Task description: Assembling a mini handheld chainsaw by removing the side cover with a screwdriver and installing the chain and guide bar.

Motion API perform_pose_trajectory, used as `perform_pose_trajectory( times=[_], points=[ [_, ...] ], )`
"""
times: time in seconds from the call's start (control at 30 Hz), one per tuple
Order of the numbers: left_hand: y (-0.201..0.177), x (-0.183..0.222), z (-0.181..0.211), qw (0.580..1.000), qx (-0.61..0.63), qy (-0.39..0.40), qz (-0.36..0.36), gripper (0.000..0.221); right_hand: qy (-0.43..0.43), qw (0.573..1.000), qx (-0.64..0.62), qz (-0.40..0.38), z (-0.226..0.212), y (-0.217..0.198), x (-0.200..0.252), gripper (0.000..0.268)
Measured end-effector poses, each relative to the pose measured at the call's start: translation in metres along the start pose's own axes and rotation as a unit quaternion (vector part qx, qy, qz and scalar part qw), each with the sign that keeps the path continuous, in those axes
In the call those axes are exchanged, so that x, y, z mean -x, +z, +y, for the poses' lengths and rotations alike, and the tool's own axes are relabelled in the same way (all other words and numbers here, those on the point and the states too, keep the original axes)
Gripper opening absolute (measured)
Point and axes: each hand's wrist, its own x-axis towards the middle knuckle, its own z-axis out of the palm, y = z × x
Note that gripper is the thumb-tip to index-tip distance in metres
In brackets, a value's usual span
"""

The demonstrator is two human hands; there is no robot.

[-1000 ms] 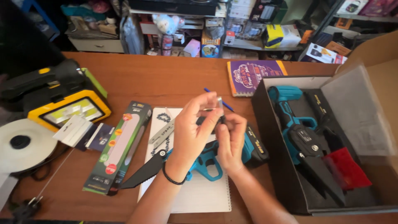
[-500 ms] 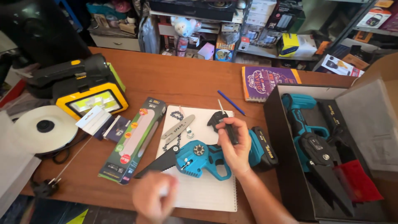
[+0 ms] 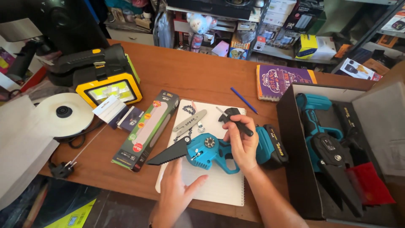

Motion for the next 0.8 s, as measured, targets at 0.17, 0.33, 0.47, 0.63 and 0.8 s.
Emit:
perform_pose_trajectory(
  times=[0.17,0.33,0.47,0.63,0.8],
  points=[
    [0.011,-0.02,-0.008,0.999,0.031,-0.02,-0.03,0.104,0.004,1.0,-0.02,0.003,0.0,-0.002,0.0,0.019],
    [0.022,-0.031,-0.013,0.995,0.012,-0.062,-0.077,0.118,0.004,1.0,-0.015,0.013,0.004,-0.001,0.0,0.018],
    [0.02,-0.038,-0.004,0.993,0.062,-0.087,-0.059,0.094,0.009,1.0,-0.017,0.006,0.005,-0.001,-0.001,0.017],
    [0.024,-0.04,-0.007,0.977,0.106,-0.172,-0.066,0.063,0.011,0.999,-0.034,0.001,0.006,-0.001,-0.001,0.019],
    [0.016,-0.042,0.01,0.978,0.199,-0.068,0.0,0.05,0.005,0.998,-0.048,0.039,-0.002,-0.001,-0.004,0.016]
  ],
)
